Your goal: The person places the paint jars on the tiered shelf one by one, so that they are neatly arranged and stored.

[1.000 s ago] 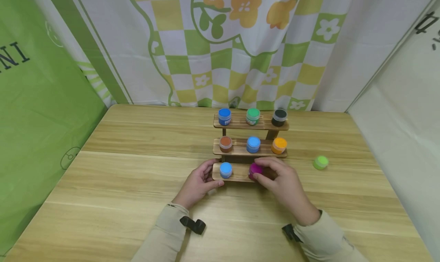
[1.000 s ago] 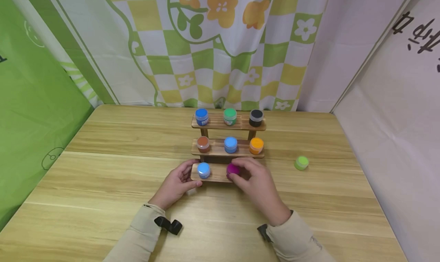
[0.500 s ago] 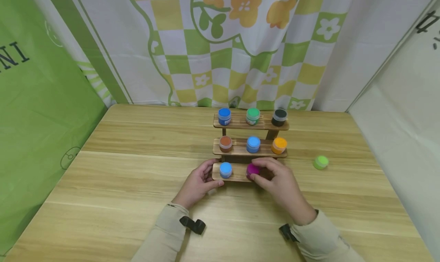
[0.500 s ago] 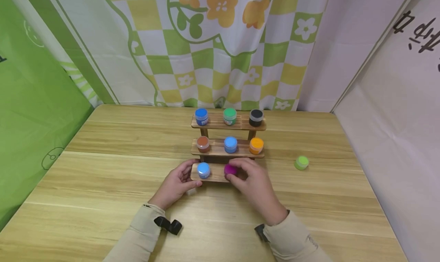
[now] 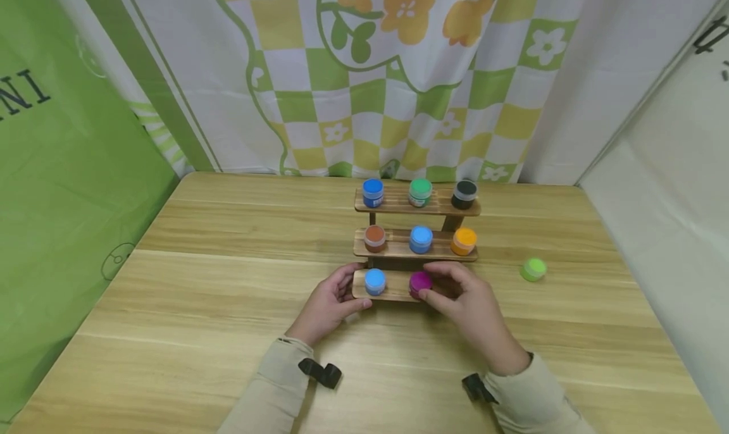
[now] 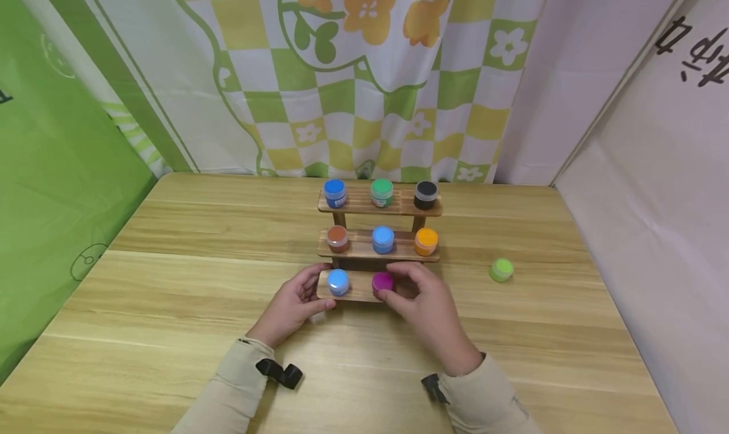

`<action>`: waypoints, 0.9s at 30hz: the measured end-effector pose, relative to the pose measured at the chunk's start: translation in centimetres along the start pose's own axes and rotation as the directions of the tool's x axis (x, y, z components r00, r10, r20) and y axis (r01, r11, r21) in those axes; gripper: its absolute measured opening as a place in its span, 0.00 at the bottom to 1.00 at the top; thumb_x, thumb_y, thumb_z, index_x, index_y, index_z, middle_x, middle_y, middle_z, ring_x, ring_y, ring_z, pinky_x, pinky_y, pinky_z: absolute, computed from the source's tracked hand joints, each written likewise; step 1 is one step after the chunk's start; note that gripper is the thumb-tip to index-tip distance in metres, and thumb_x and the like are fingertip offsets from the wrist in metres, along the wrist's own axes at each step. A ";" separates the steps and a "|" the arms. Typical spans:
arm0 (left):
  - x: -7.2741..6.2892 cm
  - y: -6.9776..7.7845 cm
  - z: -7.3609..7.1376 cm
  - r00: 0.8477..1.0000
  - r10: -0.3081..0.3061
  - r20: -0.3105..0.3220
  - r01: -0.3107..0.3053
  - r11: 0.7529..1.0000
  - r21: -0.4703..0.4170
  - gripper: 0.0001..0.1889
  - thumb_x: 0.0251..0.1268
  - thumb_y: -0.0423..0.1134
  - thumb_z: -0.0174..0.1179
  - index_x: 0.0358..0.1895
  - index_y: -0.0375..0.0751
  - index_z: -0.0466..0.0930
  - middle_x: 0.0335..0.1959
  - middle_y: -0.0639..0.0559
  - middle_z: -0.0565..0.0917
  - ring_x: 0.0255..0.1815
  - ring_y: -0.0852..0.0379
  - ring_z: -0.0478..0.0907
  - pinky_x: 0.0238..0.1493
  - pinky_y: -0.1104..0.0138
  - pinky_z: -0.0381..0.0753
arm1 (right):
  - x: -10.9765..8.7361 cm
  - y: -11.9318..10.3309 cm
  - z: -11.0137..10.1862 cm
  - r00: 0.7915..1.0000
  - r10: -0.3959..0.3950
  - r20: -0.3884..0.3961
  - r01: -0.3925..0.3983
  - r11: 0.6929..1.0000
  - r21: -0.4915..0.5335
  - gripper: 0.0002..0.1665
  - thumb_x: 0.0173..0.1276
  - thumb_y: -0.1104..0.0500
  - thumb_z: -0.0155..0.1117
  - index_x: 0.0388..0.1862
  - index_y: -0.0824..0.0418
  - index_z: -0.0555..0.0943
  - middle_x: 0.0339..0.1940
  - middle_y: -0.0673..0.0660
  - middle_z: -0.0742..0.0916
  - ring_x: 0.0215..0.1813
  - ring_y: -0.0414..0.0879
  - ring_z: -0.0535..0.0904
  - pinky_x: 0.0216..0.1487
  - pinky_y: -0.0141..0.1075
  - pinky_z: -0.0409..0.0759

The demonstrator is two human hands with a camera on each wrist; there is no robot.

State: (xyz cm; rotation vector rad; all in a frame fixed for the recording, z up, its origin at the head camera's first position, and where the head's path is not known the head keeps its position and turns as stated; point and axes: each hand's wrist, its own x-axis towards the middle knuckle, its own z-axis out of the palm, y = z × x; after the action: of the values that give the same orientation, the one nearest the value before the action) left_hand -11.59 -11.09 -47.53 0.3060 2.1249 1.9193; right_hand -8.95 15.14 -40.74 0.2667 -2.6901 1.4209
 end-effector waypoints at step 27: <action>0.0 0.0 0.0 1.000 -0.004 -0.001 0.004 0.999 0.035 0.37 0.60 0.32 0.72 0.72 0.37 0.66 0.71 0.41 0.72 0.70 0.47 0.71 0.66 0.58 0.76 | 0.7 1.7 -5.7 0.994 0.068 0.088 -0.075 0.994 0.082 0.20 0.66 0.59 0.73 0.55 0.64 0.82 0.50 0.59 0.88 0.45 0.42 0.85 0.45 0.29 0.85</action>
State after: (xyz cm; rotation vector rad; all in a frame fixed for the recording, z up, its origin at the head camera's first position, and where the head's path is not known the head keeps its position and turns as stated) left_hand -11.64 -11.10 -47.55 0.3075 2.1597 1.8828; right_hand -10.01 20.69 -38.75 0.2443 -2.7359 1.5819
